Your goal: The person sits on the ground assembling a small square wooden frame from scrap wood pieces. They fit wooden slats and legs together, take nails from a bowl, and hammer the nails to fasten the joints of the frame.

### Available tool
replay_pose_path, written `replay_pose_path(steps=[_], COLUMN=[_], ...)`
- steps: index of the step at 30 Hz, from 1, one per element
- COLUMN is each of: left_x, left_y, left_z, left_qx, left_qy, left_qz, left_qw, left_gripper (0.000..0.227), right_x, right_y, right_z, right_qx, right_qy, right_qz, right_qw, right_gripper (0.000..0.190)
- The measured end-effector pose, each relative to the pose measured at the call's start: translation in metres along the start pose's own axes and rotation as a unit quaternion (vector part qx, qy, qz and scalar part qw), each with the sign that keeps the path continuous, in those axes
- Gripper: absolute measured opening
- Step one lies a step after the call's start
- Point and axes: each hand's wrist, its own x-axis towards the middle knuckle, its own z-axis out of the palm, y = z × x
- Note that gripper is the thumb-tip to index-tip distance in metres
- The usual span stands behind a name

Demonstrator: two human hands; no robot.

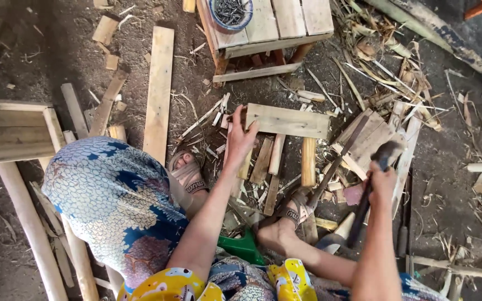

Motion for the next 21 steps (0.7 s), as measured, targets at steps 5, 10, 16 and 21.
replay_pose_path(steps=[5,10,16,21], left_x=[0.006,0.011,0.020,0.020], left_y=[-0.001,-0.010,-0.016,-0.027], left_z=[-0.010,-0.005,-0.001,-0.001], left_qx=[0.015,0.015,-0.004,-0.005], left_qy=[0.059,0.084,0.108,0.102], left_qz=[-0.018,0.013,0.020,0.009], left_qw=[0.998,0.996,0.994,0.995], left_gripper=[0.061,0.054,0.052,0.053], right_x=[0.041,0.048,0.010,-0.008], right_y=[0.109,0.213,0.212,0.208], right_z=[-0.015,0.017,0.040,0.035], right_qx=[-0.466,-0.482,-0.427,-0.436], right_qy=[0.021,0.112,0.056,0.043], right_qz=[-0.107,-0.036,-0.008,-0.006], right_qw=[0.878,0.868,0.903,0.899], right_gripper=[0.043,0.045,0.036,0.038])
